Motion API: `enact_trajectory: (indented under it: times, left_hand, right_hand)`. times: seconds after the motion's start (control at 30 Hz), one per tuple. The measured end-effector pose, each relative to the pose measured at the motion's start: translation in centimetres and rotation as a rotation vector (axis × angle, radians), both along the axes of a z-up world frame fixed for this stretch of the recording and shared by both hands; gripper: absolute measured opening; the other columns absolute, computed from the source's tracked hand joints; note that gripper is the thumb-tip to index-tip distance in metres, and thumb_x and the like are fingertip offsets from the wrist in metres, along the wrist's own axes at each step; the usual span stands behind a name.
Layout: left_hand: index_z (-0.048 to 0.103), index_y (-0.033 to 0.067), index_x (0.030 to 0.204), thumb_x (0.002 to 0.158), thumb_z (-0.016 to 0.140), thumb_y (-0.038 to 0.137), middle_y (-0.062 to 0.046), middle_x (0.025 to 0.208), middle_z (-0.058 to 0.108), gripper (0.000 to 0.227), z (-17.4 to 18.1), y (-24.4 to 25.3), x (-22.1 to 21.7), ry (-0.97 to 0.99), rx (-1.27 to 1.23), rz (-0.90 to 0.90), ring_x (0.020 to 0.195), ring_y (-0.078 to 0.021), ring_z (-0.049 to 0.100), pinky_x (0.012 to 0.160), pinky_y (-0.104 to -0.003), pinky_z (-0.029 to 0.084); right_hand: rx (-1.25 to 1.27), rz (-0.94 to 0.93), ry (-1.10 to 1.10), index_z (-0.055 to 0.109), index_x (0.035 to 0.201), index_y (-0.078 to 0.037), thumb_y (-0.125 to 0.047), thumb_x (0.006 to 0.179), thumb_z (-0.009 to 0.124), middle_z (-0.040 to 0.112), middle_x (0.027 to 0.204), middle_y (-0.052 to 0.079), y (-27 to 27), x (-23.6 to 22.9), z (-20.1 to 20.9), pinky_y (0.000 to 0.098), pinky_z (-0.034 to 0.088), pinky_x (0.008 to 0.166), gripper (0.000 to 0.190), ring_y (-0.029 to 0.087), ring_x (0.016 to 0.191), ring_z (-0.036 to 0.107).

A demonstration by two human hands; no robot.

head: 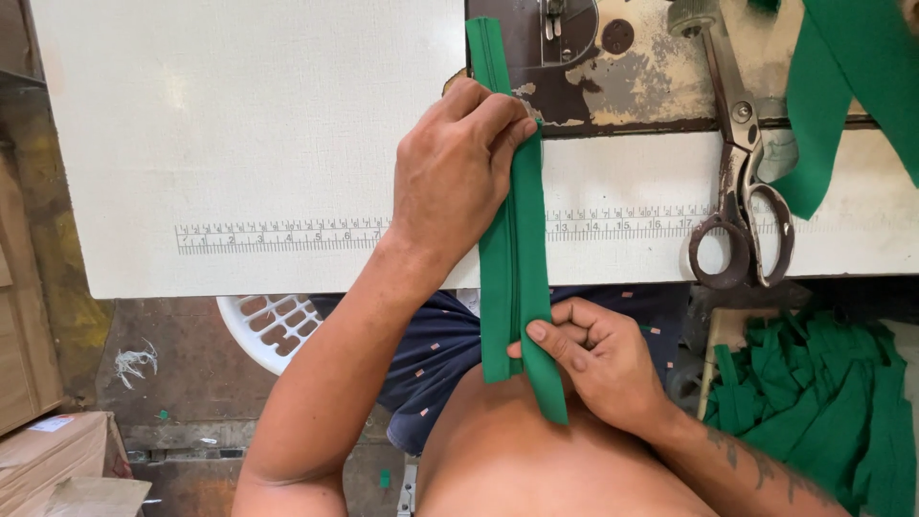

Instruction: The person is folding green fabric strips and sewing them using an industrial sewing machine, then cutting the finished strips with scissors.

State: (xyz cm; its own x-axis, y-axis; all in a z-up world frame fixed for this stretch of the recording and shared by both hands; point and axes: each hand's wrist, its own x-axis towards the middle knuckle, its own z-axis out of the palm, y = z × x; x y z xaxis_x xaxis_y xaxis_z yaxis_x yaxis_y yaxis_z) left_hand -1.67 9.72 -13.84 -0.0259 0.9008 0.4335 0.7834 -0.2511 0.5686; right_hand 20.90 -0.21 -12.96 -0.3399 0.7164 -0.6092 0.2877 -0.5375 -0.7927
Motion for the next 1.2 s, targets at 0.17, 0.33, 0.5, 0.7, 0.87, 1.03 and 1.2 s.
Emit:
enact_trajectory:
  times: [0.17,0.33,0.5,0.7,0.87,1.03,1.2]
  left_hand:
    - [0.067,0.0112,0.108,0.111,0.073,0.015,-0.005,0.104,0.062,0.007,0.0,-0.4,0.3,-0.004,0.034,-0.013,0.09,-0.028,0.066,0.07,-0.042,0.058]
    - [0.06,0.0145,0.124,0.109,0.081,0.011,-0.009,0.114,0.042,0.026,0.9,-0.8,0.9,-0.015,-0.043,0.04,0.082,-0.0243,0.051,0.051,-0.037,0.065]
    - [0.062,0.0055,0.107,0.114,0.075,0.022,-0.011,0.104,0.052,0.022,2.5,-2.6,0.8,0.432,0.091,0.031,0.089,-0.0261,0.048,0.075,-0.037,0.051]
    - [0.059,0.0103,0.156,0.115,0.066,0.055,-0.006,0.143,0.057,0.061,2.8,-5.5,-0.4,0.672,-0.044,-0.019,0.126,-0.0288,0.055,0.095,-0.044,0.041]
    - [0.061,0.0087,0.155,0.118,0.065,0.055,-0.006,0.142,0.054,0.06,2.1,-2.6,1.2,0.627,0.003,-0.044,0.131,-0.029,0.052,0.096,-0.044,0.043]
    - [0.062,0.0096,0.152,0.119,0.055,0.051,-0.009,0.147,0.05,0.054,2.5,-1.7,0.8,0.553,-0.029,-0.055,0.135,-0.032,0.049,0.099,-0.047,0.045]
    - [0.061,0.002,0.155,0.117,0.06,0.05,-0.013,0.148,0.06,0.061,3.3,-1.3,-0.9,0.538,-0.01,-0.215,0.136,-0.034,0.055,0.103,-0.048,0.051]
  right_hand:
    - [0.001,-0.014,0.009,0.079,0.096,0.0,-0.022,0.097,0.076,0.095,0.09,0.016,-0.1,-0.2,-0.2,0.0269,0.068,0.066,0.022,0.016,0.079,0.086]
    - [-0.079,-0.068,-0.024,0.077,0.097,0.001,-0.017,0.096,0.077,0.094,0.09,0.021,-0.2,-0.5,-1.0,0.0289,0.068,0.065,0.018,0.02,0.078,0.087]
    - [-0.064,-0.091,0.061,0.072,0.096,0.002,-0.017,0.097,0.076,0.093,0.091,0.022,-0.5,-0.2,-1.9,0.0324,0.069,0.064,0.02,0.022,0.076,0.086]
    - [0.729,0.336,-0.382,0.086,0.119,-0.017,-0.036,0.085,0.087,0.089,0.115,-0.004,2.0,3.3,4.3,0.0236,0.06,0.101,0.038,0.005,0.101,0.084]
    - [1.482,0.575,-0.426,0.075,0.137,-0.003,-0.026,0.107,0.083,0.074,0.135,0.015,11.8,2.8,5.4,0.0458,0.052,0.102,0.038,0.031,0.119,0.067]
    - [1.549,0.898,-0.409,0.045,0.17,-0.005,-0.053,0.111,0.072,0.04,0.177,0.013,16.7,1.9,2.2,0.0608,0.023,0.141,0.081,0.034,0.166,0.033]
    - [1.48,0.888,-0.447,0.044,0.169,-0.007,-0.056,0.108,0.072,0.04,0.177,0.012,16.7,1.6,2.1,0.0647,0.021,0.142,0.083,0.035,0.167,0.029]
